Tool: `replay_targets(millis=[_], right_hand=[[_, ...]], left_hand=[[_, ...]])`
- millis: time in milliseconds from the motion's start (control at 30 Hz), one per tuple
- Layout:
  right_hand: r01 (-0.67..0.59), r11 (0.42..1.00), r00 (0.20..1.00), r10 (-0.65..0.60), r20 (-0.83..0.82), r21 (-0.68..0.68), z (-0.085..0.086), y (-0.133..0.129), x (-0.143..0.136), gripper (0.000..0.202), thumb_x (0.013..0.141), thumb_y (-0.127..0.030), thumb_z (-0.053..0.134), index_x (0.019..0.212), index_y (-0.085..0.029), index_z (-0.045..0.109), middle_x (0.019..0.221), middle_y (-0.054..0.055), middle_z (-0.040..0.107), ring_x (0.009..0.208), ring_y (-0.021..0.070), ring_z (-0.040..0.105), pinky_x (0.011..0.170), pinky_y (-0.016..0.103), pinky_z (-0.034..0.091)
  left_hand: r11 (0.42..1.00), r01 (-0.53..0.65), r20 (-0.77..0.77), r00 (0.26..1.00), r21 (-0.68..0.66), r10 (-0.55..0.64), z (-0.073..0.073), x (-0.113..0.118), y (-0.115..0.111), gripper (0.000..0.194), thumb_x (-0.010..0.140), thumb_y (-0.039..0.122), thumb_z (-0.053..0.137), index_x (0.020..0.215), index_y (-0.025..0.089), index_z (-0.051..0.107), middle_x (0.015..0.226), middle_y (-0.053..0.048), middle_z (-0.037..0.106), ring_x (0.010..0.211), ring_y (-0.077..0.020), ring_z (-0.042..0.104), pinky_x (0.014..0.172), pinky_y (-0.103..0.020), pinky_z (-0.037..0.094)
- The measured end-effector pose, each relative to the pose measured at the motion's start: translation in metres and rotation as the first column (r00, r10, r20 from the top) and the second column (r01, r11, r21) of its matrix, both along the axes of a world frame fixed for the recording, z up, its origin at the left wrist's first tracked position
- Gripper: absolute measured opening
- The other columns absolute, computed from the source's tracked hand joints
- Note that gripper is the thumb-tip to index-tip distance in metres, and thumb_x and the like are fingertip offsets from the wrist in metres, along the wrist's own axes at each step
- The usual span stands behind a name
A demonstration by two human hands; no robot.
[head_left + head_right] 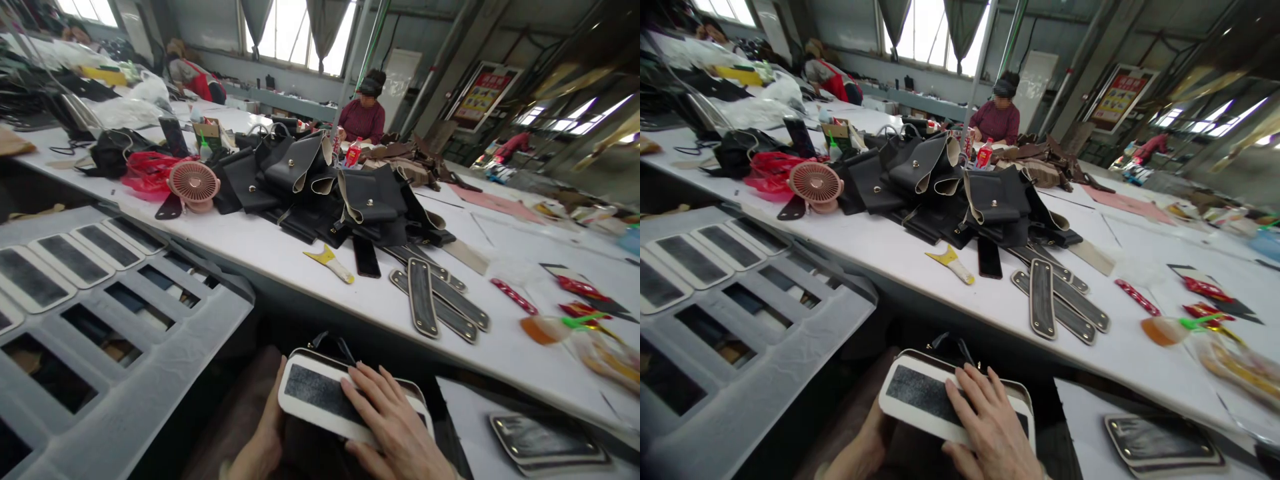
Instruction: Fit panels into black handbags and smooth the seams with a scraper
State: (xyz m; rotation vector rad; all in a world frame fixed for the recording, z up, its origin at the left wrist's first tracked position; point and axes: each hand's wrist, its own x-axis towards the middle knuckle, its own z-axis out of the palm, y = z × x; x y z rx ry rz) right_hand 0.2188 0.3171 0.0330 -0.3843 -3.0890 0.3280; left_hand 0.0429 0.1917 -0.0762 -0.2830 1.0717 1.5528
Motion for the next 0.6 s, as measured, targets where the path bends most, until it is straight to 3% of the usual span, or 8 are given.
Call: replay_targets(millis=[100,233,433,600], right_hand=[[0.042,0.999,0.997,-0.041,0.059,-0.007,0.005,0.003,-0.002,0.063,0.09,-0.04,0.057,0.147,-0.024,0.037,0.147,0.01,0.043,0.133,0.037,0.04,0.106,0.062,0.036],[0.072,0.997,0.988,-0.071,0.137,0.002,0.01,0.01,-0.005,0.056,0.093,-0.043,0.052,0.146,-0.03,0.039,0.15,0.005,0.04,0.136,0.0374,0.035,0.106,0.07,0.03],[0.085,0.992,0.996,-0.088,0.031,0.091,-0.007,0.015,-0.003,0.049,0.096,-0.039,0.048,0.144,-0.03,0.043,0.152,0.009,0.035,0.133,0.0338,0.042,0.101,0.058,0.043],[0.076,0.97,0.997,-0.067,-0.047,0.229,-0.007,0.022,-0.006,0.046,0.09,-0.028,0.056,0.135,-0.037,0.052,0.153,0.005,0.033,0.135,0.0364,0.039,0.1,0.06,0.04]], left_hand=[[0.996,-0.05,0.02,0.998,-0.08,0.052,0.006,-0.001,0.003,0.044,0.073,0.061,0.067,0.083,0.02,0.078,0.091,-0.003,0.077,0.131,-0.0346,0.046,0.116,-0.041,0.027],[0.995,-0.048,0.028,0.998,-0.083,0.05,0.018,-0.001,0.006,0.052,0.075,0.063,0.065,0.095,0.017,0.076,0.099,-0.008,0.076,0.132,-0.0354,0.044,0.116,-0.045,0.026],[0.989,-0.063,-0.042,0.997,-0.134,0.058,0.02,-0.001,0.007,0.057,0.076,0.063,0.064,0.103,0.014,0.074,0.101,-0.009,0.075,0.126,-0.0377,0.05,0.108,-0.047,0.036],[0.995,-0.038,-0.004,0.999,-0.088,0.038,0.015,-0.003,0.008,0.06,0.079,0.067,0.058,0.106,0.015,0.073,0.1,-0.008,0.075,0.119,-0.0339,0.056,0.106,-0.043,0.037]])
